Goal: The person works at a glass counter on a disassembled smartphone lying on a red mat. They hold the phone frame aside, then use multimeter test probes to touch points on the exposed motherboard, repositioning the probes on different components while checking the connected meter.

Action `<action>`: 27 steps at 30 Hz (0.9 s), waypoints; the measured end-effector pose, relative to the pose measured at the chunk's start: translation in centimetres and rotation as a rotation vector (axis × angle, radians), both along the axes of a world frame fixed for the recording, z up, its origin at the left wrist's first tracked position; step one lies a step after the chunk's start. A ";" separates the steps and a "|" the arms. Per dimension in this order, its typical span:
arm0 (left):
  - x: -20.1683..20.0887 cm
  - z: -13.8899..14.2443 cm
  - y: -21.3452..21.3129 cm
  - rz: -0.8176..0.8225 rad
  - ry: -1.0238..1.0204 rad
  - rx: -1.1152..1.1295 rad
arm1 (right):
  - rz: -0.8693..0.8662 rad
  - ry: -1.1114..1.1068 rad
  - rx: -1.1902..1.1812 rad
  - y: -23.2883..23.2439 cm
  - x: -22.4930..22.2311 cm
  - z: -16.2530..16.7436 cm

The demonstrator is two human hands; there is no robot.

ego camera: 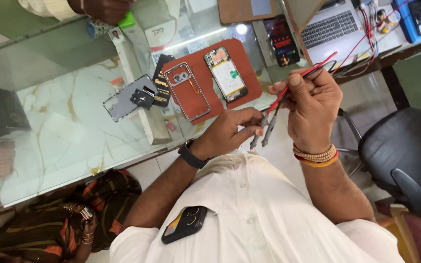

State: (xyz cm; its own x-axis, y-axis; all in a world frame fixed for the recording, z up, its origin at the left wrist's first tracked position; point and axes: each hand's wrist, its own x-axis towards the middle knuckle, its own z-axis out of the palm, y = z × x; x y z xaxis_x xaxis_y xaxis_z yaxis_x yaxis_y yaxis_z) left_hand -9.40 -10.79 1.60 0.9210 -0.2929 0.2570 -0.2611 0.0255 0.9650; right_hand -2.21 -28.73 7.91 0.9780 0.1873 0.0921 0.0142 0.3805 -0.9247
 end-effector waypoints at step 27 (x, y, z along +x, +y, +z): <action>20.5 -0.5 -1.8 0.295 -0.331 0.511 | 0.655 -0.345 -0.515 -6.2 18.5 -5.9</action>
State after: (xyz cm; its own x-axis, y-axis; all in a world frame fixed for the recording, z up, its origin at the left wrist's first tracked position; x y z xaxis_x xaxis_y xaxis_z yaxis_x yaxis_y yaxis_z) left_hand 11.06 -12.62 1.09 0.8777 -0.2012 0.4348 -0.4709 -0.5303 0.7050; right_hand 16.28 -34.96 2.01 0.5947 0.7963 0.1109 0.2483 -0.0507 -0.9674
